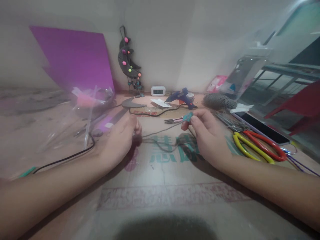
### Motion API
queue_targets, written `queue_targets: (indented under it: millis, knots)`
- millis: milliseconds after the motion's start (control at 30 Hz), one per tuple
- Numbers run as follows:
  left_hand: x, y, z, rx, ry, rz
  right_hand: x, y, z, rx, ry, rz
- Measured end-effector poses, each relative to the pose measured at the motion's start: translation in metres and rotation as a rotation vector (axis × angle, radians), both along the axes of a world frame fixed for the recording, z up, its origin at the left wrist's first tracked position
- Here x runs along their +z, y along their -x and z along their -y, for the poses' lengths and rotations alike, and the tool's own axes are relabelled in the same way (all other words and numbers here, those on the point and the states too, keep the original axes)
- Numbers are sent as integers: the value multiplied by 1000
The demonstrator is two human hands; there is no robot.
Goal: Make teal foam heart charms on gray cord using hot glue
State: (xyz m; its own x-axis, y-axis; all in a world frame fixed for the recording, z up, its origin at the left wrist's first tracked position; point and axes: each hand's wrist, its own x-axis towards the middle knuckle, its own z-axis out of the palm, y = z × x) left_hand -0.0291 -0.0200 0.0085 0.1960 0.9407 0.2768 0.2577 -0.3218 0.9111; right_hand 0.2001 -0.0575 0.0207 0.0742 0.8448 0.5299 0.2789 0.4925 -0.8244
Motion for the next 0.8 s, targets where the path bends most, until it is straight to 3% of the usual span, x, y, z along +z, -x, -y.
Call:
queue_targets:
  millis: [67,367,533,800]
  knots:
    - [3,-1,7,-21,-64,-69,-1,-1,-1,25,13,36]
    - [1,-11,25,-345,-203,-319,-7,6,11,154,0,339]
    - [6,-14,25,-505,-145,-330,-5,8,9,132,3,377]
    - [7,-15,24,-487,-38,-266,-4,8,10,133,10,396]
